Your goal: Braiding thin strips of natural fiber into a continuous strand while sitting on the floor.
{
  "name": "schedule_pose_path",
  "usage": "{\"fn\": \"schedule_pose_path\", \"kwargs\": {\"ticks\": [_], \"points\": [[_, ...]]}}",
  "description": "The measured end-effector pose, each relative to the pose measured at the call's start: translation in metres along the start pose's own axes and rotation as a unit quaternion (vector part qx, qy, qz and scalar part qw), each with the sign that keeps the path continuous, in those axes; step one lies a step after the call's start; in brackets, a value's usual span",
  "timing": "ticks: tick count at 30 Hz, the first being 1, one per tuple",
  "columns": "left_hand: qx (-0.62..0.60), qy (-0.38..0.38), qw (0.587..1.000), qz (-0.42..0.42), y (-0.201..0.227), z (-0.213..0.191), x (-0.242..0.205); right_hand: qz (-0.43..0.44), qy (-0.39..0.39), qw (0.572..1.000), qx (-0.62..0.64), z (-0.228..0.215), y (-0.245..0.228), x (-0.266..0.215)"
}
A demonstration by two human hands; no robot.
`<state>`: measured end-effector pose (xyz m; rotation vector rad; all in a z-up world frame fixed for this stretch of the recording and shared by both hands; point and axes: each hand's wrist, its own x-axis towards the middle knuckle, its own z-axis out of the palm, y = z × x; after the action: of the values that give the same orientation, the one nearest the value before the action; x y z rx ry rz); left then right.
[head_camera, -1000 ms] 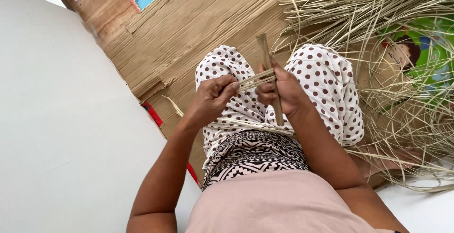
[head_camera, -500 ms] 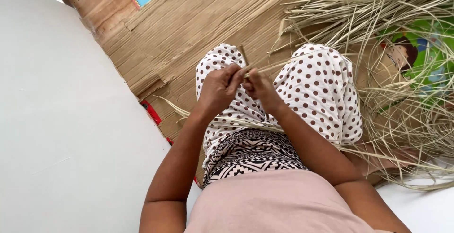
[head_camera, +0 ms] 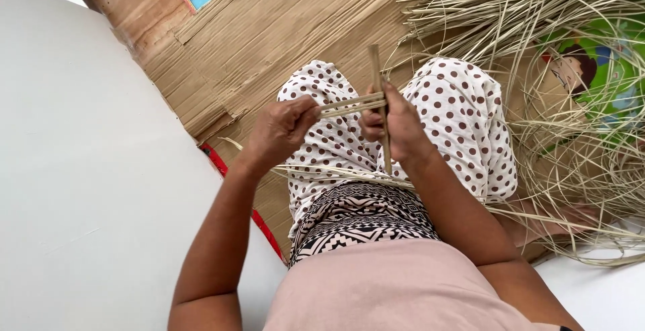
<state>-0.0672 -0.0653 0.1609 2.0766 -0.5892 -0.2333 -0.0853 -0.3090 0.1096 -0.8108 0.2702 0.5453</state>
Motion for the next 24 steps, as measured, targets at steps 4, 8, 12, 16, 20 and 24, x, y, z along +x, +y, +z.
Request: {"fn": "schedule_pose_path", "kwargs": {"ticks": [4, 8, 12, 16, 20, 24], "points": [[0.017, -0.007, 1.000, -0.003, -0.004, -0.033, -0.009, -0.014, 0.012, 0.999, 0.032, -0.014, -0.008, 0.000], [0.219, -0.029, 0.970, -0.107, -0.025, -0.034, -0.009, -0.057, 0.090, 0.989, -0.097, 0.005, 0.005, 0.006], [0.406, 0.043, 0.910, -0.074, 0.023, 0.030, 0.017, -0.186, 0.190, 0.911, -0.315, 0.014, 0.029, 0.011], [0.155, 0.005, 0.961, -0.231, 0.063, 0.087, 0.016, -0.284, 0.219, 0.845, -0.397, 0.038, 0.031, 0.001], [0.163, 0.181, 0.967, -0.078, 0.050, 0.103, 0.004, -0.286, 0.176, 0.867, -0.367, 0.032, 0.032, -0.004], [0.082, 0.129, 0.988, -0.032, 0.043, 0.077, 0.007, -0.174, 0.111, 0.936, -0.285, 0.017, 0.039, 0.002]]}}
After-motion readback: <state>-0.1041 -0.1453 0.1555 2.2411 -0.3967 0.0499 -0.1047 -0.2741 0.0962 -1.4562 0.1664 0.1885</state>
